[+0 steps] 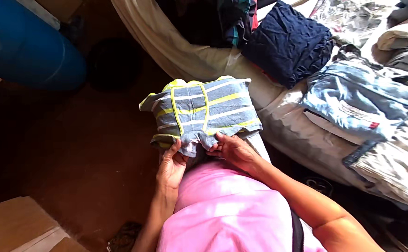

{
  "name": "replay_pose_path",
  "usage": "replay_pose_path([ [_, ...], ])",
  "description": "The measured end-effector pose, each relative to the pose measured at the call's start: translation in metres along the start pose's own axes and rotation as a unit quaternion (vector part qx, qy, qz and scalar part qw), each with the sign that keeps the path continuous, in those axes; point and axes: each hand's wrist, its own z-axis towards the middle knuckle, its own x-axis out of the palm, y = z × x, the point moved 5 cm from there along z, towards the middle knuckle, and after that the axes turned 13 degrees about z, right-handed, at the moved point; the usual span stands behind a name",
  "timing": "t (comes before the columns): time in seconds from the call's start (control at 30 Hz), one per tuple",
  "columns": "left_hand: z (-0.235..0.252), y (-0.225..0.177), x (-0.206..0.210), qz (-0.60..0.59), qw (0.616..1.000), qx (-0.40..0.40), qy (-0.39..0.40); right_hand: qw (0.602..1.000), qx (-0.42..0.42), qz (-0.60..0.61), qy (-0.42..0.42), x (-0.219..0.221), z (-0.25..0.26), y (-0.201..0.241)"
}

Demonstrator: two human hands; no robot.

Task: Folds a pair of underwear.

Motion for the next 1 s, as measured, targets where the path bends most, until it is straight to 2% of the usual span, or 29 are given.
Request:
replay_pose_path([
  [0.1,-0.005,0.004,-0.005,-0.032,0.998,-0.038,0.039,0.987,-0.129,-0.092,-0.012,-0.001,-0.006,0.013],
  [0.17,-0.003,0.004,-0.007,-0.009,0.998,-0.030,0.057,0.973,-0.197,-0.122,-0.014,-0.005,-0.008,0.019],
  [0.4,0.000,-0.006,-0.017,0.165,0.981,0.102,0.024,0.962,-0.259,-0.085,-0.004,-0.007,-0.011,0.024],
  [0.63,-0.015,-0.006,-0.033,0.221,0.969,0.094,0.064,0.962,-0.241,-0.126,-0.008,-0.026,-0.028,0.029],
  [0.8,-0.029,0.000,-0.042,0.244,0.962,0.085,0.088,0.957,-0.229,-0.171,0.040,-0.033,-0.055,0.033],
  [0.93,-0.041,0.001,-0.049,0.303,0.947,0.042,0.098,0.963,-0.158,-0.215,0.050,-0.039,-0.077,0.025],
  [1.0,-0.038,-0.013,-0.057,0.367,0.922,0.050,0.109,0.950,-0.120,-0.287,0.034,-0.045,-0.084,0.031],
])
